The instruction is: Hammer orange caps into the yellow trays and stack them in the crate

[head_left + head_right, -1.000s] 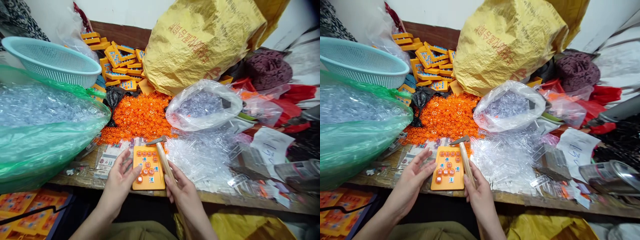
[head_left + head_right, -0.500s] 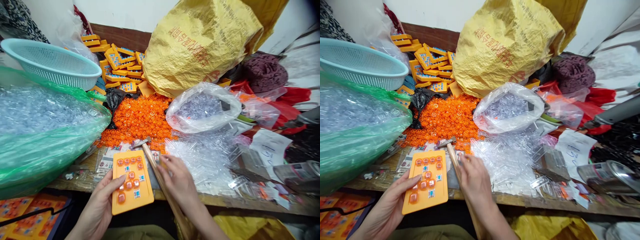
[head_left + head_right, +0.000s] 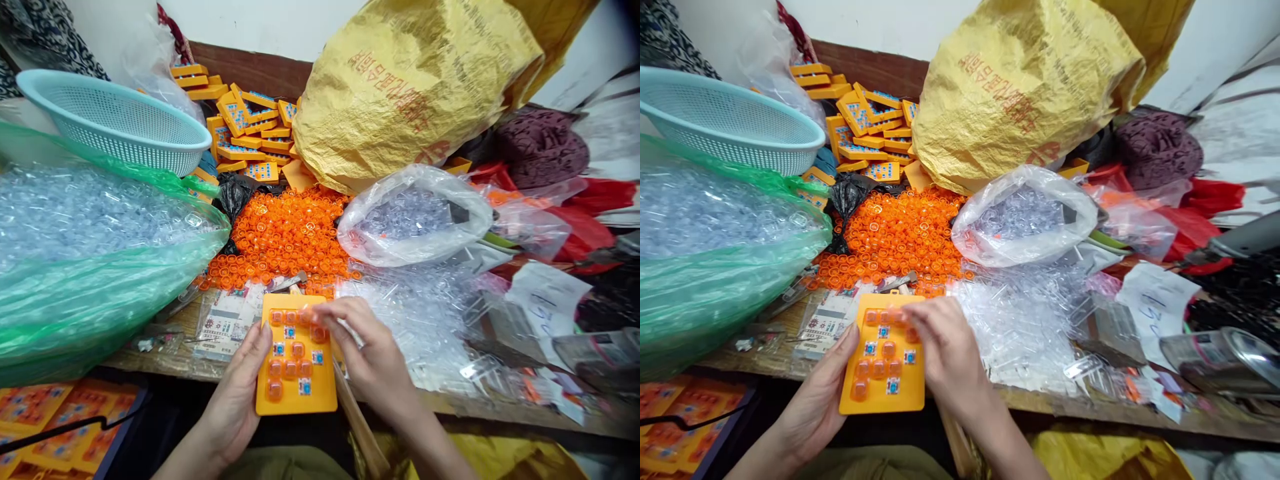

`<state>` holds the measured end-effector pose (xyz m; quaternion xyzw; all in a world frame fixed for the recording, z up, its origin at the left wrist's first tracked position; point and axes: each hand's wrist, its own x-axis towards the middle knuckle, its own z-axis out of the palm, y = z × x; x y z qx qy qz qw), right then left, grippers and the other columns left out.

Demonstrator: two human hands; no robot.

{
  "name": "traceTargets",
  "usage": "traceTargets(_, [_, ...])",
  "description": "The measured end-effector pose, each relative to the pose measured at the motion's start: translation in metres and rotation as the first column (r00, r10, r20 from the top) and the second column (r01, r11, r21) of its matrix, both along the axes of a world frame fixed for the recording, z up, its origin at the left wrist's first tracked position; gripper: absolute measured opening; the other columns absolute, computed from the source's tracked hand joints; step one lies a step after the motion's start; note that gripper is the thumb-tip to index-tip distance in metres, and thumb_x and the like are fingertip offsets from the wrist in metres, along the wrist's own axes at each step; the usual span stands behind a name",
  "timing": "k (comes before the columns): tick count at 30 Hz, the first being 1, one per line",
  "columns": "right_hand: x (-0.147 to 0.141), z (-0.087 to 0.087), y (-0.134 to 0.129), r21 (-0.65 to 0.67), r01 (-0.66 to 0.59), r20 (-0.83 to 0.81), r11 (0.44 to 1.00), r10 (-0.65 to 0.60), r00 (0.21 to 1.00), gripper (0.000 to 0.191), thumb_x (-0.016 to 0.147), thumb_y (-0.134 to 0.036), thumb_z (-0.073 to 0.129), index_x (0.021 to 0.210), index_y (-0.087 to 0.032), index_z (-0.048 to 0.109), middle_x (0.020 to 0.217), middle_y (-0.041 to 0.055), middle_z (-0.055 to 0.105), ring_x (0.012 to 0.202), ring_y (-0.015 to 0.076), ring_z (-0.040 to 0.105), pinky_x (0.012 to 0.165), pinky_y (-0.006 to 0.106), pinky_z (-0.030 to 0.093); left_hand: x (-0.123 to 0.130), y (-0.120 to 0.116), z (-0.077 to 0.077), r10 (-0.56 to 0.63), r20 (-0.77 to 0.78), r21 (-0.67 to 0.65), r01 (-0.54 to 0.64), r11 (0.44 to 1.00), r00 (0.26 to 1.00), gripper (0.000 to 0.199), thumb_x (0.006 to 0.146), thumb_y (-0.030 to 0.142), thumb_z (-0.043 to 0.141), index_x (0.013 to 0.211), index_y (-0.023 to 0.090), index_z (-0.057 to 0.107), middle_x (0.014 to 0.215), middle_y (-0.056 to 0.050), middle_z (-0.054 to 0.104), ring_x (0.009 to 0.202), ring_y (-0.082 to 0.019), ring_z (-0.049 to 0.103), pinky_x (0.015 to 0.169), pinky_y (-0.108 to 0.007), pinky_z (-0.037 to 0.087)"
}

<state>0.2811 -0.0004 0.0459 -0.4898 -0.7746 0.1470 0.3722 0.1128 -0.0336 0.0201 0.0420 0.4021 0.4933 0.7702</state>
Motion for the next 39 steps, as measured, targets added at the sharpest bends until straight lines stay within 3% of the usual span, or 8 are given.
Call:
traceTargets(4, [-0.018, 0.003, -0.018, 0.023, -0.164, 0.113, 0.986, 0.160, 0.981, 0.028, 0.087, -0.004, 0.044, 0.099, -0.019, 0.064, 0.080, 0.0043, 0.062, 0.081, 0.0189, 0.050, 0.071, 0.033, 0.041, 0.005, -0.001, 0.000, -0.061, -0.014, 0.102, 0.062, 0.993, 0.998, 0.068, 0.074, 0.041, 0.073, 0.134, 0.026, 0.044, 0.117, -0.009, 0.067, 0.105, -0.027, 0.065, 0.094, -0.040, 0.050])
traceTargets(11, [-0.020, -0.015, -0.020, 0.204, -0.035, 0.016, 0.978, 0.032, 0.999, 0.016, 0.086, -0.007, 0.055, 0.095, -0.019, 0.061, 0.083, 0.0020, 0.067, 0.083, 0.0185, 0.048, 0.078, 0.034, 0.034, 0.008, -0.005, 0.001, -0.018, -0.050, 0.131, 0.025, 0.991, 0.999, 0.051, 0.080, 0.041, 0.067, 0.126, 0.025, 0.050, 0.112, -0.008, 0.069, 0.100, -0.024, 0.067, 0.092, -0.038, 0.051])
traceTargets(18, [-0.015, -0.006, -0.022, 0.023, -0.144, -0.019, 0.989, 0.145, 0.989, 0.016, 0.088, -0.008, 0.051, 0.092, -0.020, 0.062, 0.077, 0.0008, 0.063, 0.081, 0.0172, 0.048, 0.074, 0.032, 0.036, 0.008, -0.009, -0.007, 0.014, -0.109, 0.240, 0.012, 0.971, 0.994, 0.061, 0.076, 0.045, 0.069, 0.129, 0.025, 0.047, 0.117, -0.009, 0.066, 0.102, -0.026, 0.065, 0.090, -0.038, 0.051])
traceTargets(26, [-0.022, -0.012, -0.024, 0.125, -0.056, 0.076, 0.991, 0.046, 0.996, 0.018, 0.087, -0.008, 0.050, 0.095, -0.021, 0.060, 0.091, 0.0042, 0.053, 0.088, 0.0190, 0.045, 0.078, 0.035, 0.032, 0.011, -0.013, -0.005, 0.001, -0.056, 0.226, 0.011, 0.974, 0.998, 0.058, 0.082, 0.042, 0.064, 0.134, 0.027, 0.041, 0.115, -0.008, 0.067, 0.095, -0.023, 0.067, 0.086, -0.035, 0.051])
traceTargets(31, [-0.022, -0.029, -0.026, -0.040, 0.060, -0.038, 0.997, -0.061, 0.997, 0.019, 0.087, -0.018, 0.053, 0.105, -0.023, 0.047, 0.118, 0.0085, 0.040, 0.114, 0.0233, 0.042, 0.094, 0.041, 0.037, 0.015, -0.012, 0.003, 0.044, -0.066, 0.170, -0.032, 0.985, 0.997, 0.052, 0.083, 0.039, 0.065, 0.129, 0.024, 0.046, 0.109, -0.007, 0.069, 0.088, -0.021, 0.069, 0.083, -0.034, 0.052])
traceTargets(34, [-0.022, -0.038, -0.025, -0.230, 0.111, -0.211, 0.967, -0.160, 0.964, 0.035, 0.087, -0.031, 0.056, 0.118, -0.027, 0.040, 0.131, 0.0102, 0.036, 0.123, 0.0267, 0.041, 0.096, 0.045, 0.040, 0.014, -0.010, -0.002, 0.030, -0.119, 0.192, -0.007, 0.981, 0.992, 0.048, 0.082, 0.041, 0.064, 0.125, 0.024, 0.049, 0.107, -0.007, 0.070, 0.087, -0.021, 0.069, 0.082, -0.033, 0.052])
traceTargets(36, [-0.024, -0.044, -0.025, -0.349, 0.073, -0.305, 0.934, -0.187, 0.934, 0.046, 0.088, -0.034, 0.054, 0.128, -0.028, 0.032, 0.134, 0.0113, 0.040, 0.120, 0.0266, 0.048, 0.094, 0.045, 0.043, 0.014, -0.008, -0.009, 0.021, -0.223, 0.220, 0.029, 0.975, 0.975, 0.046, 0.081, 0.043, 0.065, 0.120, 0.022, 0.053, 0.105, -0.006, 0.070, 0.086, -0.021, 0.068, 0.081, -0.032, 0.051])
traceTargets(39, [-0.029, -0.053, -0.026, -0.361, 0.072, -0.325, 0.930, -0.198, 0.925, 0.048, 0.089, -0.029, 0.049, 0.133, -0.028, 0.028, 0.132, 0.0115, 0.044, 0.116, 0.0253, 0.052, 0.096, 0.045, 0.044, 0.016, -0.004, -0.018, 0.048, -0.422, 0.260, 0.070, 0.963, 0.905, 0.040, 0.078, 0.044, 0.067, 0.109, 0.020, 0.059, 0.103, -0.006, 0.071, 0.089, -0.021, 0.067, 0.080, -0.029, 0.051])
